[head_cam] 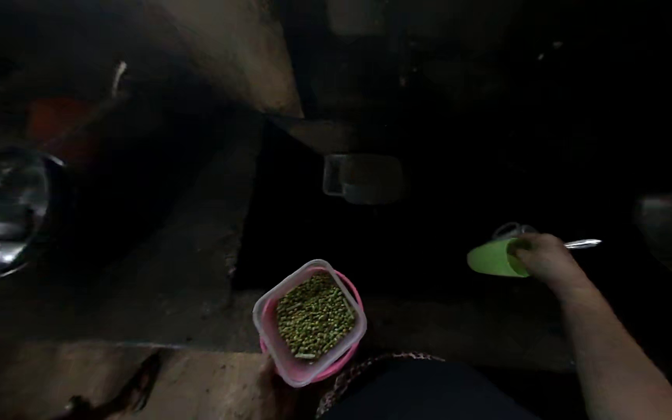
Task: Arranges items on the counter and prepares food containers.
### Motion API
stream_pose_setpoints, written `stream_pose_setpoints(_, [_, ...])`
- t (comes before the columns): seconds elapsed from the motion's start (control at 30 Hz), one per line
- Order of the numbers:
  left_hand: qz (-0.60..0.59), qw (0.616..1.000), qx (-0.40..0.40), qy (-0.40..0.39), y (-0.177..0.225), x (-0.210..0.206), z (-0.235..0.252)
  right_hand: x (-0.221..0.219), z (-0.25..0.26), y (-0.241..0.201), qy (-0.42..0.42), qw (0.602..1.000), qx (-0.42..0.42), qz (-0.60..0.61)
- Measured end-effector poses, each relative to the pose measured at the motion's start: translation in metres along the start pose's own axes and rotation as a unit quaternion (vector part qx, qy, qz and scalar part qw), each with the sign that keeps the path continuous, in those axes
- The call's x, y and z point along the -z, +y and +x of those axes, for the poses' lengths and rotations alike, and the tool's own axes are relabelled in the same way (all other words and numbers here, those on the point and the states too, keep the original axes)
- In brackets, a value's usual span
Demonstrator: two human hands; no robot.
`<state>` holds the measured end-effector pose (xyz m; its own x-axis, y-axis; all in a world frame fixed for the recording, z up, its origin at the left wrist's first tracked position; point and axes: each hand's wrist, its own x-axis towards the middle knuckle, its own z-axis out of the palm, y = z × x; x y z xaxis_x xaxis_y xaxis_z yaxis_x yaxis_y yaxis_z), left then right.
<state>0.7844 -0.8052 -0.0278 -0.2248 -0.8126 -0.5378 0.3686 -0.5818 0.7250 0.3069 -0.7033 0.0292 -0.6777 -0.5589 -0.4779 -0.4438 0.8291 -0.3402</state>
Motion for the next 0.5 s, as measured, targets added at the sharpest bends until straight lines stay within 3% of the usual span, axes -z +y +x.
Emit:
stream_pose_setpoints(0.2, [-0.027,0.998,-0.039,0.047,-0.006,0.005,-0.006,-0.044,0.086,-0.136,0.077,0.982,0.146,0.088])
stream_pose_setpoints(0.33, [-0.064,0.996,-0.044,0.049,-0.009,0.005,-0.013,-0.092,0.159,-0.207,0.119,0.962,0.234,0.076])
stream_pose_setpoints(0.4, [-0.078,0.995,-0.041,0.057,-0.01,0.005,-0.015,-0.101,0.158,-0.244,0.102,0.972,0.209,0.039])
stream_pose_setpoints(0.5, [-0.092,0.992,-0.046,0.071,-0.015,0.008,-0.014,-0.084,0.113,-0.288,-0.009,0.995,0.101,-0.004])
